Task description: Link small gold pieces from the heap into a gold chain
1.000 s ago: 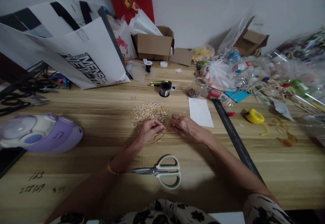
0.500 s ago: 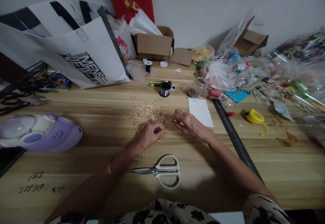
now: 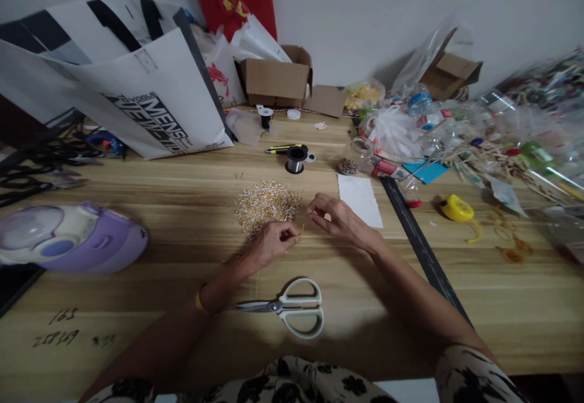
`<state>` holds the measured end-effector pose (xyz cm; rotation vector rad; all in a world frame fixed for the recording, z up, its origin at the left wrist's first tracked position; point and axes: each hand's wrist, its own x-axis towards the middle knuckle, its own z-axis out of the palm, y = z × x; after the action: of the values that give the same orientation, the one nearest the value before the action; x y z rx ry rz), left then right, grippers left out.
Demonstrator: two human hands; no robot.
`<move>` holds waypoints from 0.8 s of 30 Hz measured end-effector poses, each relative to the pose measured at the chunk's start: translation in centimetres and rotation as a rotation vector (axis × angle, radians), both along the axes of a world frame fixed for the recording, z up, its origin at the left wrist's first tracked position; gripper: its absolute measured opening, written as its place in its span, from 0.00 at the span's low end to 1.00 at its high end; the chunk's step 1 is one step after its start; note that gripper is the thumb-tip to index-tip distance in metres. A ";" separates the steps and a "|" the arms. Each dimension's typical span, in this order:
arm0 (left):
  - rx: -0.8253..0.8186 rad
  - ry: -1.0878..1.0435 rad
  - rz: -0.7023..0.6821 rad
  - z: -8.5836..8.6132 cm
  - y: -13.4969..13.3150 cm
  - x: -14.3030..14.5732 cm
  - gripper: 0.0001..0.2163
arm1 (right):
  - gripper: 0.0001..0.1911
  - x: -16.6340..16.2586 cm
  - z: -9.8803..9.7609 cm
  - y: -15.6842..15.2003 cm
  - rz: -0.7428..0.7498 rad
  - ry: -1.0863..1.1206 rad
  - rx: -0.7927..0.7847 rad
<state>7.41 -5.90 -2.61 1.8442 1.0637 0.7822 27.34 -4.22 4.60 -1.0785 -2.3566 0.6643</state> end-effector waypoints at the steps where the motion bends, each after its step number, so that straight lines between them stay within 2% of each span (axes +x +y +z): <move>1: -0.005 0.004 0.002 0.1 0.0 0.0 0.04 | 0.04 0.0 0.0 0.1 -0.004 0.027 -0.016; 7: -0.003 0.036 0.044 0.4 0.0 -0.1 0.04 | 0.05 0.2 0.1 0.2 -0.028 0.107 -0.093; 13: 0.103 0.145 0.058 0.6 -0.2 -0.4 0.05 | 0.06 0.7 0.0 0.4 -0.039 0.075 -0.188; 19: 0.225 0.265 0.089 1.1 -0.1 -0.5 0.06 | 0.06 1.4 0.0 0.7 0.082 -0.024 -0.289; 24: 0.371 0.415 0.029 1.5 0.0 -0.3 0.07 | 0.07 1.2 0.1 0.4 0.148 -0.040 -0.350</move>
<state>7.10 -5.88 -1.08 2.3837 1.2675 0.6602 28.50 -3.81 4.71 -1.0703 -2.4283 1.1533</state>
